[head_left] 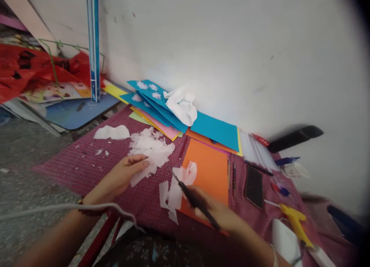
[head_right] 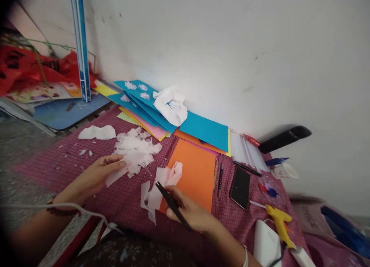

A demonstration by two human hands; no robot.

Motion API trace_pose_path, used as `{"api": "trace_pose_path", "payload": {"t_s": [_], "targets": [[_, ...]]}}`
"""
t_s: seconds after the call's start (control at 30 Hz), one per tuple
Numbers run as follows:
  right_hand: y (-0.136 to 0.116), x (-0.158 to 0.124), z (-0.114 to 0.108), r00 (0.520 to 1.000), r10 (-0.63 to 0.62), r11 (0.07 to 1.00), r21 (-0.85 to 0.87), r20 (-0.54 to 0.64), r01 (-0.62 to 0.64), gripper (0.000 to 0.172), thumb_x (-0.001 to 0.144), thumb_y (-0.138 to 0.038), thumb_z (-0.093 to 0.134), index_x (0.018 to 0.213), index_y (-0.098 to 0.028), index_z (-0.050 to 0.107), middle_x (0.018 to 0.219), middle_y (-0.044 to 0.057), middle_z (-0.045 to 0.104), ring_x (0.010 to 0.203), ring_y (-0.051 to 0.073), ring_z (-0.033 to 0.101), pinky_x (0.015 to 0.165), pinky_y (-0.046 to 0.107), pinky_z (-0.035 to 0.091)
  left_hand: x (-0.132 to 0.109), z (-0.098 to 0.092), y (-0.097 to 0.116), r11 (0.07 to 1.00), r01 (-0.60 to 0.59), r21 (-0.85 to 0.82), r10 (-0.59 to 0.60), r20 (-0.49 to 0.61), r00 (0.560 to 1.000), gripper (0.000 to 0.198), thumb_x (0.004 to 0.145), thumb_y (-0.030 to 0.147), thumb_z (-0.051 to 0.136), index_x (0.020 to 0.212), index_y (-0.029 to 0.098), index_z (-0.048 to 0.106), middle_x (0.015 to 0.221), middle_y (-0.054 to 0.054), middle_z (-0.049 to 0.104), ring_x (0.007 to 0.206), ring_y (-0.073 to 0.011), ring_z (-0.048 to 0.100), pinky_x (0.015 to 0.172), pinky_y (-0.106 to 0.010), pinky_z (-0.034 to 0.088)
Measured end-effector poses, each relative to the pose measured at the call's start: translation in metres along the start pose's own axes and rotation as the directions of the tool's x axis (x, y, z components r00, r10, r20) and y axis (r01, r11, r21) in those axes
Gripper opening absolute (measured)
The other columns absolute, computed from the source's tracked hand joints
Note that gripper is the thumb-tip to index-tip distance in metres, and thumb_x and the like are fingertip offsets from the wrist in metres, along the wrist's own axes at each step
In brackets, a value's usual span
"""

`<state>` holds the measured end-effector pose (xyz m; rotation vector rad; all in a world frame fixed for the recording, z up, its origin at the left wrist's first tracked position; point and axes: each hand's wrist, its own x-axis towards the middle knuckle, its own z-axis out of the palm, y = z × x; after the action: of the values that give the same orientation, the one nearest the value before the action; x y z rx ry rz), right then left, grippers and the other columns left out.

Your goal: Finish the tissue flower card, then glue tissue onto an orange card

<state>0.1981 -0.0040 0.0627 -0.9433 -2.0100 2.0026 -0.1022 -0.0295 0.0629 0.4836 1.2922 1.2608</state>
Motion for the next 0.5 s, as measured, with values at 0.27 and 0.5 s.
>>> {"api": "trace_pose_path", "payload": {"t_s": [0.27, 0.5], "targets": [[-0.028, 0.062, 0.000, 0.989, 0.006, 1.000, 0.000, 0.146, -0.006, 0.081, 0.076, -0.079, 0.063, 0.125, -0.018, 0.046, 0.087, -0.001, 0.044, 0.078, 0.015, 0.041, 0.072, 0.030, 0.036, 0.010, -0.031, 0.000, 0.994, 0.096, -0.054, -0.100, -0.070, 0.993, 0.036, 0.045, 0.026, 0.092, 0.070, 0.013, 0.069, 0.062, -0.002, 0.072, 0.052, -0.0137, 0.063, 0.052, -0.023, 0.048], [-0.025, 0.087, 0.002, 0.995, 0.057, 0.993, 0.099, 0.079, -0.065, 0.071, 0.075, -0.071, 0.072, 0.118, -0.018, 0.051, 0.077, -0.005, 0.046, 0.062, 0.009, 0.039, 0.058, 0.024, 0.033, 0.022, -0.038, 0.000, 0.998, 0.052, -0.023, -0.053, -0.045, 0.998, 0.034, 0.047, 0.032, 0.091, 0.063, 0.015, 0.067, 0.058, 0.001, 0.066, 0.052, -0.0114, 0.057, 0.052, -0.022, 0.043]]}}
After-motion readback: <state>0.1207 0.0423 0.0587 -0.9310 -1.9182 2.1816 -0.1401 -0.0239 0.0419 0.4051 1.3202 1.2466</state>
